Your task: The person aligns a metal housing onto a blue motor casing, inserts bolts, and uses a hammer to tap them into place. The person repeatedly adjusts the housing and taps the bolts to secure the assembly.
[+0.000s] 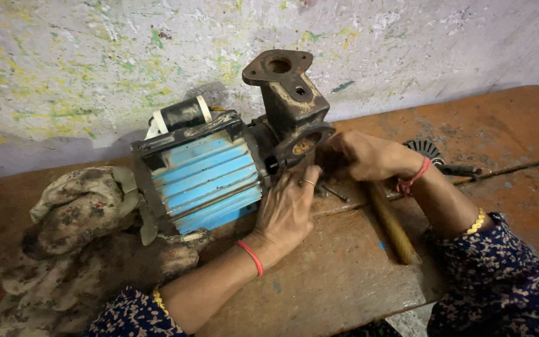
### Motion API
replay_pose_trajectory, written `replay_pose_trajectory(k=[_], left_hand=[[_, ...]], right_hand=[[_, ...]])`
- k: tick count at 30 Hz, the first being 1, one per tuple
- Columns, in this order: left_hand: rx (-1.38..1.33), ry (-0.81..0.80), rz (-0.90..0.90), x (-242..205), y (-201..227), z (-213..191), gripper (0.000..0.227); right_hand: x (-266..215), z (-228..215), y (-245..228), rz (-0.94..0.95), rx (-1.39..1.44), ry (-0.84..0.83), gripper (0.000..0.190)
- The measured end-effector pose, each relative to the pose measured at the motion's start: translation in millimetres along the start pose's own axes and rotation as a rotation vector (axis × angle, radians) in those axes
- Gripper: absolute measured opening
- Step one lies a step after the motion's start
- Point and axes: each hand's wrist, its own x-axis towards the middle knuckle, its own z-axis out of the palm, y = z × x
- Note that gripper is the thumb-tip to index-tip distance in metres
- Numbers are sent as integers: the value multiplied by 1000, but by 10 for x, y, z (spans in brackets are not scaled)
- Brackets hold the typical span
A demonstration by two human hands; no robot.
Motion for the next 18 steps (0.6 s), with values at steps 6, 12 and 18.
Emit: replay_pose_trajectory(k=[6, 12, 18], left_hand=[[11, 35, 44, 13, 14, -18, 68], [98, -28, 78, 20, 27, -40, 46], [210, -58, 232, -10, 99, -71, 21]], right_hand=[[11, 146, -33, 168, -325, -56, 70], [-5, 163, 272, 119, -331, 13, 71], [-38, 181, 479, 184, -356, 13, 76]])
